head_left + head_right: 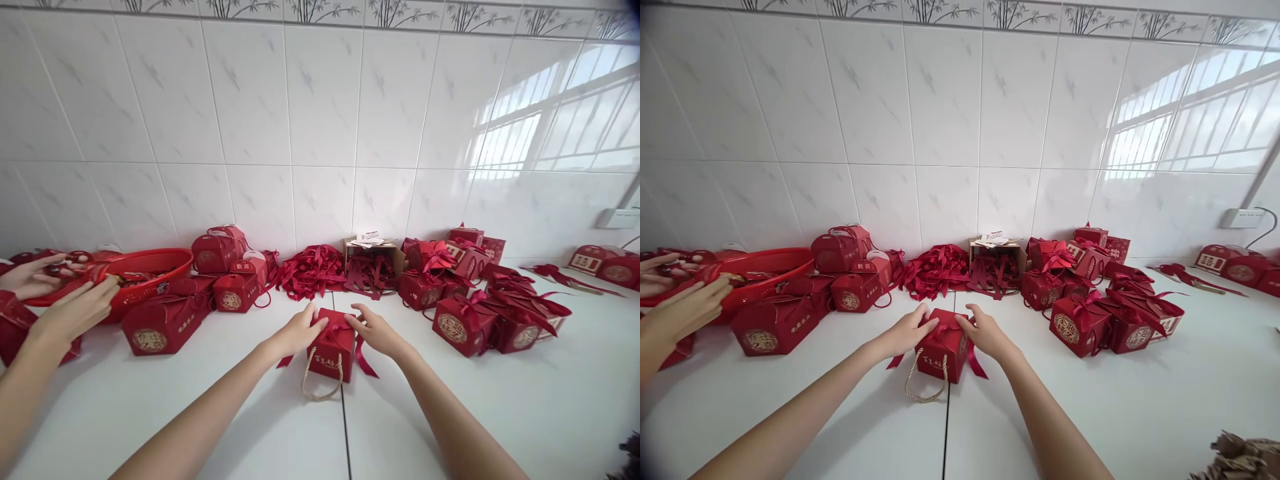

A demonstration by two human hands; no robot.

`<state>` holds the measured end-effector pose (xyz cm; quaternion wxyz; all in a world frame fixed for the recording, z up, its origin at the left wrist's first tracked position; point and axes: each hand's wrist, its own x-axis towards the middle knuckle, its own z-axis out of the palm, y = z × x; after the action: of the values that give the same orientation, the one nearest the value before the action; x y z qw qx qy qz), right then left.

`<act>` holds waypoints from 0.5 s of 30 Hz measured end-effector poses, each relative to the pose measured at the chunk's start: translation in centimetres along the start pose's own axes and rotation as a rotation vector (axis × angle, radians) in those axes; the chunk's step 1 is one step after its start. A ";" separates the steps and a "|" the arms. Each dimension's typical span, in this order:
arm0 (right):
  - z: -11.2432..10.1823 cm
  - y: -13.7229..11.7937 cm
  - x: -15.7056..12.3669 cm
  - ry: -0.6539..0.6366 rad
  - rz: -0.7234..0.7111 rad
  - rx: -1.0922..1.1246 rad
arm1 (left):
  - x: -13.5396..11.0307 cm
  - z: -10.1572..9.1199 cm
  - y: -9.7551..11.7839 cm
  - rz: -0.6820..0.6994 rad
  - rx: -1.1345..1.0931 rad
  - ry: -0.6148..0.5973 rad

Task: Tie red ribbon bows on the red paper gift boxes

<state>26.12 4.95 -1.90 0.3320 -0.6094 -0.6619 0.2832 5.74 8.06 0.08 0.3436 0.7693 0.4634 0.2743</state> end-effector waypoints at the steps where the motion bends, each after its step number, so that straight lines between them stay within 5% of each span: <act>1: 0.2 0.3 -0.1 -0.009 -0.005 0.041 | -0.4 -0.1 -0.1 -0.017 0.010 -0.016; 10: -3.3 2.0 -0.9 0.126 -0.063 0.126 | -2.3 -5.2 -1.2 -0.124 0.046 0.013; 15: -4.3 1.8 -2.0 0.171 -0.142 0.059 | -3.5 -5.9 -1.6 -0.179 -0.030 -0.047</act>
<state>30.64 3.03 -0.81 0.4240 -0.5730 -0.6641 0.2254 -0.89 7.07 2.06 0.3891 0.7258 0.5179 0.2314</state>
